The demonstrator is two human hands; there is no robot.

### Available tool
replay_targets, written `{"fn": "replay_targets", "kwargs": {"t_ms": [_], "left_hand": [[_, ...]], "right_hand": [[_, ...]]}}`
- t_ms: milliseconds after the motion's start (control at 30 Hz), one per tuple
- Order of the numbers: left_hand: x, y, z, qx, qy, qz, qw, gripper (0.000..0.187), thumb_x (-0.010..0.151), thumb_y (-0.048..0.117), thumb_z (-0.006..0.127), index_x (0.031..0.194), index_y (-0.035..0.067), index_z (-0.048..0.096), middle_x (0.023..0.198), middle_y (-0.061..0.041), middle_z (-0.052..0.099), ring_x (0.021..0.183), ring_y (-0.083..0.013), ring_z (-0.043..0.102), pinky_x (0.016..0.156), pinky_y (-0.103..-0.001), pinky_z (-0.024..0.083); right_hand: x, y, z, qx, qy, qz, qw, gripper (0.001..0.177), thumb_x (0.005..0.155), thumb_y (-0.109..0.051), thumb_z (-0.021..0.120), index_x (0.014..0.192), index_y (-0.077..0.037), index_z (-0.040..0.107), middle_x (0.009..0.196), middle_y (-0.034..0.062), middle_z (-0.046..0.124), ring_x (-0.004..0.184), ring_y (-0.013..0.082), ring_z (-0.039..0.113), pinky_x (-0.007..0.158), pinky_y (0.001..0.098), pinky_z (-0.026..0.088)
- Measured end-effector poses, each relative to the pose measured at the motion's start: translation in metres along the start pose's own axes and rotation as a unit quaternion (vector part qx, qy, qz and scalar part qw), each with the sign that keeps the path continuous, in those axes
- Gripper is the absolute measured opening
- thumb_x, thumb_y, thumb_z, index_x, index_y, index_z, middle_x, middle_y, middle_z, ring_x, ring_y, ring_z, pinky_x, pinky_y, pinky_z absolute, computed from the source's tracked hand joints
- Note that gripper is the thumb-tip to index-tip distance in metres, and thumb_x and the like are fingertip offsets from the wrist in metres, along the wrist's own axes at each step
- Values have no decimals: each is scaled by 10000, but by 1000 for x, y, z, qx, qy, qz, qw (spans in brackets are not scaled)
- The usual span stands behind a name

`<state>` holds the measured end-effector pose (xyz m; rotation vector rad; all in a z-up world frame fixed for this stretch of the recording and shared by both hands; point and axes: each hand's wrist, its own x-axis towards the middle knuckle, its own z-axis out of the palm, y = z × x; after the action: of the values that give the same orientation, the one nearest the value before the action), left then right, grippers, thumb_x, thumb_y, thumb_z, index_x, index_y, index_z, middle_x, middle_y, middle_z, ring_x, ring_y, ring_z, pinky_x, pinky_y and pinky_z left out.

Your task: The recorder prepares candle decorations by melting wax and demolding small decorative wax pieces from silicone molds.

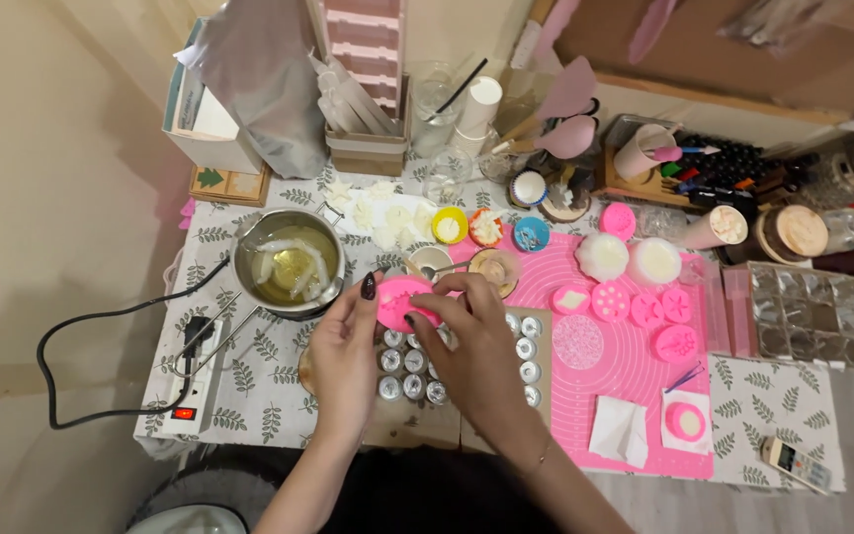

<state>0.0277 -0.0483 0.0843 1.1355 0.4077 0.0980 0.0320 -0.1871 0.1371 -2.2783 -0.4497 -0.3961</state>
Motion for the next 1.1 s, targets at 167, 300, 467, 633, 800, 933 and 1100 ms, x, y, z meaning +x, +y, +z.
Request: {"fn": "replay_targets", "kwargs": {"t_ms": [167, 300, 467, 633, 800, 933, 1100], "left_hand": [[-13, -12, -8, 4, 12, -25, 1000, 327, 1081, 173, 568, 1263, -53, 718, 958, -70, 654, 786, -74, 528, 685, -238, 430], [-24, 8, 3, -22, 4, 4, 1000, 318, 1047, 143, 561, 1239, -48, 726, 1021, -45, 739, 847, -30, 604, 767, -205, 515], [-26, 15, -2, 21, -30, 10, 999, 352, 1048, 153, 519, 1301, -39, 670, 1079, -23, 745, 902, -20, 640, 815, -198, 529], [-27, 15, -9, 153, -158, -67, 973, 712, 1053, 39, 707, 1698, 163, 432, 893, -132, 490, 797, -179, 377, 714, -322, 327], [-27, 18, -3, 18, -181, -52, 982, 691, 937, 50, 636, 1584, 113, 402, 1251, -54, 692, 1066, -83, 633, 962, -254, 503], [-29, 16, -2, 8, -169, -57, 984, 624, 932, 61, 628, 1534, 70, 461, 1277, -65, 711, 1097, -86, 658, 972, -256, 507], [-22, -6, -8, -15, -129, -89, 988, 478, 976, 122, 629, 1432, -6, 565, 1135, -107, 742, 948, -94, 674, 856, -263, 530]], "right_hand": [[-4, -14, -10, 73, -21, 151, 986, 331, 854, -103, 788, 1159, -80, 662, 981, 69, 604, 709, 157, 564, 643, 306, 496], [-10, -3, -13, 205, -79, 331, 918, 396, 883, -96, 736, 1269, -80, 645, 773, 39, 599, 657, 99, 545, 603, 277, 469], [-17, 22, -15, 423, -98, 357, 827, 417, 915, -59, 672, 1326, -10, 620, 925, 22, 672, 753, 90, 608, 684, 245, 521], [-20, 23, -16, 507, -88, 364, 776, 417, 902, -54, 613, 1314, 5, 582, 1025, 52, 727, 788, 123, 680, 720, 267, 585], [-30, 29, -9, 492, -70, 371, 784, 310, 948, -72, 593, 1229, 53, 636, 952, 104, 728, 692, 165, 712, 634, 300, 589], [-36, 33, -9, 467, -77, 371, 799, 269, 962, -109, 589, 1169, 48, 660, 867, 107, 726, 612, 167, 701, 555, 295, 570], [-37, 24, -14, 426, -82, 382, 816, 250, 983, -177, 597, 1061, 41, 692, 697, 99, 665, 496, 161, 650, 447, 272, 449]]}}
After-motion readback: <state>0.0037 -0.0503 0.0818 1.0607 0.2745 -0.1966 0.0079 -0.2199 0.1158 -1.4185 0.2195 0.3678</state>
